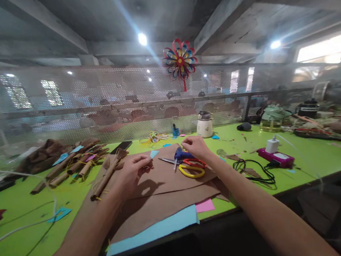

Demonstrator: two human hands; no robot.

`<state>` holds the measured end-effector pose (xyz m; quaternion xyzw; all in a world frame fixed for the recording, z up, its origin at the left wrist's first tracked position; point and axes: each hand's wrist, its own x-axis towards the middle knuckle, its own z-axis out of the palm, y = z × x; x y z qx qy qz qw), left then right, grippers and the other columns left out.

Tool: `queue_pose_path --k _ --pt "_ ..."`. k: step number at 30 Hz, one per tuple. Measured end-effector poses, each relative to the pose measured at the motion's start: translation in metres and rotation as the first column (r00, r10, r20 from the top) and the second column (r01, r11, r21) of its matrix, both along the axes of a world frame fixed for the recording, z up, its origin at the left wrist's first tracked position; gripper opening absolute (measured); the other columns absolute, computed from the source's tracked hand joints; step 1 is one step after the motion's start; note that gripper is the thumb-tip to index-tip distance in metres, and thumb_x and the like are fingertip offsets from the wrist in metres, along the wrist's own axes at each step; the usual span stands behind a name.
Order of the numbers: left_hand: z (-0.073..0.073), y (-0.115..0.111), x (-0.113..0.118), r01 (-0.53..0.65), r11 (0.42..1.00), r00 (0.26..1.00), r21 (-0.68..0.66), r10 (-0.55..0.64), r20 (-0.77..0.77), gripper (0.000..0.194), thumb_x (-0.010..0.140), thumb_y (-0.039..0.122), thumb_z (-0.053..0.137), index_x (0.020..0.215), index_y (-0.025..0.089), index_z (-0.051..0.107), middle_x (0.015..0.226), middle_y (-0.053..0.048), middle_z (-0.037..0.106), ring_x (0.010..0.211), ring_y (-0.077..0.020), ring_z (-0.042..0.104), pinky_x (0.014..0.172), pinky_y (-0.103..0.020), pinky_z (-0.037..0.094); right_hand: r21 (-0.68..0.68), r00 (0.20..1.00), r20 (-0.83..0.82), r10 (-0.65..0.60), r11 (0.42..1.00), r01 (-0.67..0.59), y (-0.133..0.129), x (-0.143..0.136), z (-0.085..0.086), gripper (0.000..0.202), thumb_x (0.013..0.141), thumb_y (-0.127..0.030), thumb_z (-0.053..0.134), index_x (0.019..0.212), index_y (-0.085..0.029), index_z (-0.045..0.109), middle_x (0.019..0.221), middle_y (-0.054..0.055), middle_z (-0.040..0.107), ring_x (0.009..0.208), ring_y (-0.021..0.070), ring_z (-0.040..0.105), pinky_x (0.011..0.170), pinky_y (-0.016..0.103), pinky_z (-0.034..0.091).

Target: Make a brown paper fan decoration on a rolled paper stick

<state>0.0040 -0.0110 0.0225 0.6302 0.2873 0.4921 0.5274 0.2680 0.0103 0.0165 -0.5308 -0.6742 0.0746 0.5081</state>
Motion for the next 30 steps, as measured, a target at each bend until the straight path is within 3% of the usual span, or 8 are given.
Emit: queue_pose_path --k 4,9,14,20,30 --pt "0.001 -0.001 -0.001 -0.006 1.000 1.000 -0.002 0.006 -0.011 0.016 0.070 0.030 0.066 0.062 0.016 0.061 0.063 -0.004 0.058 0.060 -0.0139 0.050 0.056 -0.028 0.034 -0.015 0.996 0.080 -0.045 0.999 0.046 0.009 0.005 0.002 0.024 0.074 -0.032 0.054 0.068 -0.014 0.068 0.062 0.004 0.066 0.058 0.0152 0.059 0.057 0.025 0.045" --pt "0.000 -0.001 0.002 0.010 0.999 1.000 -0.052 -0.010 0.003 0.018 0.067 0.030 0.071 0.064 0.016 0.060 0.064 -0.003 0.060 0.062 -0.0135 0.053 0.058 -0.026 0.037 -0.132 0.954 0.188 -0.234 0.956 0.261 0.027 0.058 -0.015 0.024 0.077 -0.024 0.050 0.071 -0.010 0.069 0.066 0.010 0.070 0.060 0.0164 0.062 0.058 0.025 0.045" --pt "-0.001 0.000 0.005 -0.010 0.998 1.000 -0.068 0.010 0.008 0.018 0.066 0.029 0.073 0.065 0.015 0.061 0.062 -0.003 0.060 0.060 -0.0124 0.052 0.057 -0.026 0.037 -0.200 0.900 0.353 -0.255 0.919 0.339 0.023 0.089 -0.027 0.019 0.072 -0.018 0.055 0.061 -0.011 0.069 0.058 0.008 0.067 0.056 0.0169 0.059 0.055 0.026 0.040" --pt "0.001 -0.001 0.003 -0.003 0.995 0.998 -0.104 0.010 0.059 0.020 0.062 0.028 0.076 0.065 0.015 0.060 0.061 -0.002 0.059 0.058 -0.0116 0.052 0.056 -0.025 0.037 -0.261 0.835 0.519 -0.183 0.896 0.359 0.022 0.090 -0.027 0.017 0.071 -0.016 0.058 0.062 -0.011 0.071 0.062 0.009 0.069 0.059 0.0162 0.057 0.056 0.025 0.037" --pt "0.001 -0.001 0.002 0.002 0.995 0.998 -0.103 0.005 0.068 0.021 0.064 0.028 0.075 0.062 0.014 0.060 0.061 -0.002 0.060 0.060 -0.0123 0.055 0.059 -0.024 0.037 -0.366 0.766 0.639 -0.073 0.847 0.386 0.028 0.076 -0.025 0.020 0.075 -0.026 0.064 0.087 -0.015 0.075 0.080 0.009 0.074 0.067 0.0173 0.063 0.058 0.023 0.040"
